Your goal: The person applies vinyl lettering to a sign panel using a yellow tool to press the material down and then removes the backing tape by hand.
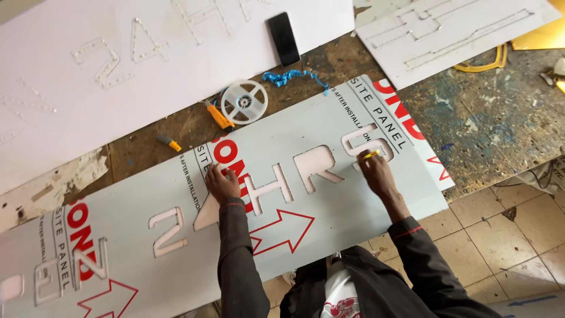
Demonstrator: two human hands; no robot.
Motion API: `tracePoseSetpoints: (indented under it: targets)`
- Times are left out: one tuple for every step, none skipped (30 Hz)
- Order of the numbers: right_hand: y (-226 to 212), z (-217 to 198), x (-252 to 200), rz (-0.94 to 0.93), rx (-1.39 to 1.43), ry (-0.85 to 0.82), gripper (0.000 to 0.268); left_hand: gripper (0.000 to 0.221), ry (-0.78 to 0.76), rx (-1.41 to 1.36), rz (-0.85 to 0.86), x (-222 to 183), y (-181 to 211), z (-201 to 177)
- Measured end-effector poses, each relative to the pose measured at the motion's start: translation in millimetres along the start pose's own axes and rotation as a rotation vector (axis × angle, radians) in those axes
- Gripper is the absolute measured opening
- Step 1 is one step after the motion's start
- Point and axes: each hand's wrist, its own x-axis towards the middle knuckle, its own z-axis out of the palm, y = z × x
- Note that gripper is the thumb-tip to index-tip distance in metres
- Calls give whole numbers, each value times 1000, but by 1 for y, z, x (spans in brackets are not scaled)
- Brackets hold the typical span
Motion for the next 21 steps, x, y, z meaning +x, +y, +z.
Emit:
tracePoseSetpoints:
  targets:
    - [0, 2, 3, 4, -6, 10, 17, 32, -1, -10, 7, 7, 5, 2]
    - [-1, 6, -1, -20, -25, -17, 15, 33, -34, -17, -25, 5, 6, -1]
    - [-1, 9, -5, -43, -44, -44, 14, 34, -66, -24, -57, 4, 7, -3]
    - [-8, 4, -9, -39, -44, -39, 14, 34, -68, -27, -51, 2, 6, -5]
    - [-14, -1, -13, -13, -30, -58, 14, 33, -46, -32, -32, 1, 5, -7]
    - [-20, -8, -13, 10, -18, -67, 15, 33, -19, -43, -8, 5, 8, -5]
    - [-17, -8, -13, 12, -21, -52, 15, 33, -16, -54, 3, 5, 2, -3]
    - [-12, -11, -17, 39, 0, -65, 14, 33, 25, -47, 28, 5, -2, 2]
    - [-7, -14, -21, 64, 22, -76, 13, 33, 65, -40, 52, 5, -5, 8]
    - [1, -19, -22, 75, 13, -53, 13, 33, 62, -60, 69, 5, -3, 8]
    - [9, -24, -23, 81, 4, -61, 14, 33, 55, -54, 63, 6, -2, 8]
    - [16, -28, -24, 82, -2, -80, 15, 33, 49, -38, 47, 3, -4, 4]
    - [26, -34, -18, 88, -8, -69, 15, 33, 47, -49, 55, 7, 3, 2]
    - [35, -38, -14, 68, -22, -42, 16, 33, 17, -32, 28, 6, 7, -3]
    - [44, -42, -11, 48, -36, -16, 17, 33, -14, -15, 2, 6, 10, -9]
    - [52, -51, -6, 49, -38, -21, 17, 33, -18, -13, -3, 6, 13, -7]
    - [59, -60, 0, 43, -105, 21, 20, 33, -14, -31, 1, 7, 15, -6]
    - [64, -63, 6, 34, -165, 57, 22, 33, -9, -40, 1, 7, 12, -10]
    - [79, -63, 9, 32, -160, 45, 22, 33, -11, -29, -6, 4, 7, -7]
    - [93, -64, 16, 40, -170, 54, 19, 33, -9, -18, 4, 4, 3, -2]
    - [108, -65, 23, 47, -181, 63, 16, 33, -7, -6, 13, 4, 0, 2]
